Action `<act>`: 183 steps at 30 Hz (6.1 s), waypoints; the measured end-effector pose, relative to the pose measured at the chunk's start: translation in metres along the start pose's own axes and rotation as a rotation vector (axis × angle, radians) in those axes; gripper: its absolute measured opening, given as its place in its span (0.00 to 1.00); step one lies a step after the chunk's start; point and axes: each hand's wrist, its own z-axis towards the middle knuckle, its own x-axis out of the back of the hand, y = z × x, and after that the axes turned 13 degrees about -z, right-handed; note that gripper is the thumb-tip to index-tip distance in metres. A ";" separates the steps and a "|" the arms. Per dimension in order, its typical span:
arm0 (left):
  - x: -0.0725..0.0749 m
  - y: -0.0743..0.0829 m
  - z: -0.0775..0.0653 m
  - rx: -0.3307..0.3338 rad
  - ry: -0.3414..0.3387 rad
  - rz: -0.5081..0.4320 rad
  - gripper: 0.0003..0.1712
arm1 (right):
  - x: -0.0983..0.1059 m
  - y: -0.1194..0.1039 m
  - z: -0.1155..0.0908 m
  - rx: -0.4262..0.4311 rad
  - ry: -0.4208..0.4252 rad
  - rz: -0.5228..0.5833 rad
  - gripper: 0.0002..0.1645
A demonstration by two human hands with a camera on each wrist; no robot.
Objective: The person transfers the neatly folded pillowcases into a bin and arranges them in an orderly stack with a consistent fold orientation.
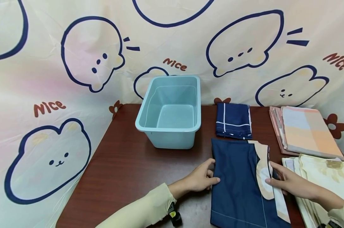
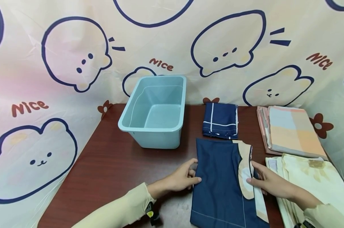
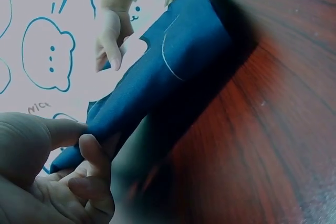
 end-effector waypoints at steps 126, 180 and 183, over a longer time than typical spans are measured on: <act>0.136 0.230 -0.032 -0.137 0.105 0.121 0.36 | 0.122 -0.191 0.037 0.238 0.407 -0.013 0.15; 0.221 0.256 -0.041 -0.110 0.295 0.212 0.35 | 0.128 -0.274 0.119 0.287 0.279 0.219 0.20; 0.227 0.257 -0.042 -0.098 0.300 0.213 0.35 | 0.127 -0.278 0.124 0.275 0.285 0.214 0.24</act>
